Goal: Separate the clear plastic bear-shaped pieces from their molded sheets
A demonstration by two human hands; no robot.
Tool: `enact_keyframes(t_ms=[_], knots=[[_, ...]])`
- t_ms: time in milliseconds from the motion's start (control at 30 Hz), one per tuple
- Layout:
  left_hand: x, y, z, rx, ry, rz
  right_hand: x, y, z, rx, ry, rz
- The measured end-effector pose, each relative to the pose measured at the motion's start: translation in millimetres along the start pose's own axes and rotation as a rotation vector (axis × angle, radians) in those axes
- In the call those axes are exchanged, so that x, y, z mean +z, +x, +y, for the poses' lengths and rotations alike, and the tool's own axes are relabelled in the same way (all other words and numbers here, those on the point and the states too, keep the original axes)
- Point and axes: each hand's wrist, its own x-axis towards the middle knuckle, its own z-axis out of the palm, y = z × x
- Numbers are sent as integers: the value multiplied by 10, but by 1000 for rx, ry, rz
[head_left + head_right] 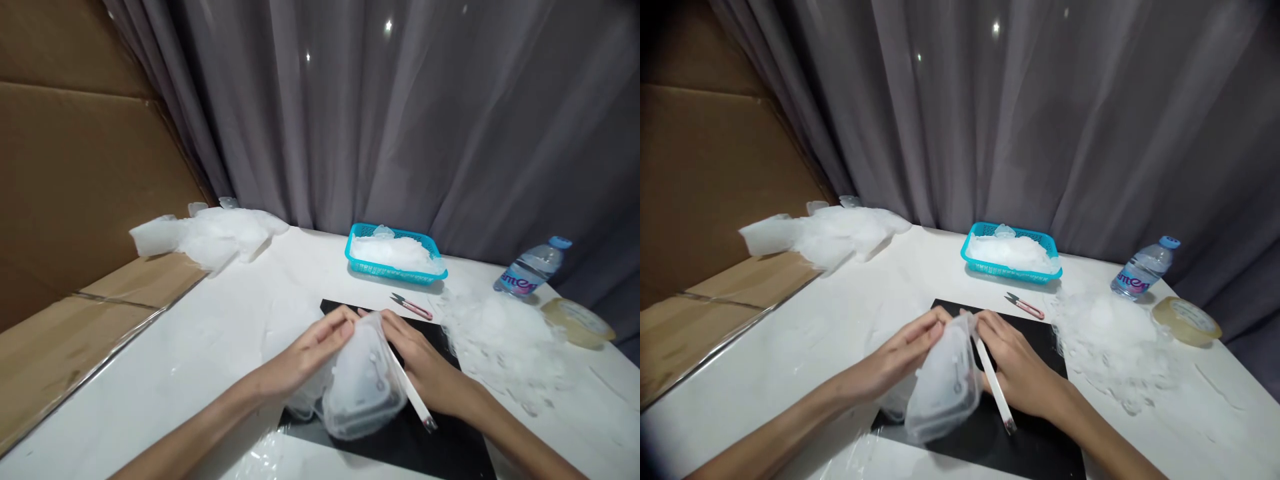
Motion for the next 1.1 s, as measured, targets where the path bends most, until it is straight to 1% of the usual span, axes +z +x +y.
enact_keyframes(t_ms=[67, 100, 167, 233, 267, 333, 400, 433, 467, 533, 633, 667, 700, 767, 800, 867, 900, 933, 967, 1033, 1100], knots=[[57, -34, 20, -3, 62, -55, 18, 4, -23, -31, 102, 8], [72, -53, 24, 17, 104, -80, 23, 5, -32, -46, 128, 19], [81, -92, 13, 107, 212, -111, 11, 5, -58, -49, 157, 56], [82, -121, -26, 239, 361, -117, -41, 1, -107, -9, 183, 158], [85, -130, -53, 306, 448, -100, -82, -2, -141, 9, 198, 221], [100, -138, -107, 443, 602, -20, -178, -10, -229, 31, 215, 328], [111, -141, -134, 524, 667, 81, -275, -20, -338, 57, 197, 369], [108, -145, -128, 525, 660, 132, -318, -26, -397, 78, 187, 376], [97, -153, -103, 502, 629, 180, -356, -32, -457, 107, 179, 383], [49, -182, 2, 414, 538, 256, -424, -45, -579, 148, 163, 417], [-62, -253, 263, 297, 429, 349, -523, -73, -746, 168, 95, 493], [-102, -275, 354, 260, 425, 355, -559, -86, -792, 171, 59, 520], [-143, -290, 435, 217, 436, 335, -595, -100, -829, 175, 24, 546], [-221, -286, 530, 91, 486, 236, -667, -127, -869, 202, -32, 586], [-256, -262, 535, 32, 519, 177, -700, -136, -869, 224, -50, 602], [-308, -178, 456, -24, 555, 78, -752, -136, -830, 270, -63, 627], [-319, -126, 384, -57, 528, 35, -769, -128, -796, 292, -57, 632], [-320, -76, 303, -102, 476, -55, -780, -116, -758, 313, -44, 634], [-309, -34, 225, -130, 409, -112, -786, -104, -720, 332, -29, 633], [-255, 9, 109, -190, 270, -97, -802, -97, -662, 362, 5, 629], [-173, -10, 73, -254, 166, -61, -848, -135, -646, 361, 39, 654]])
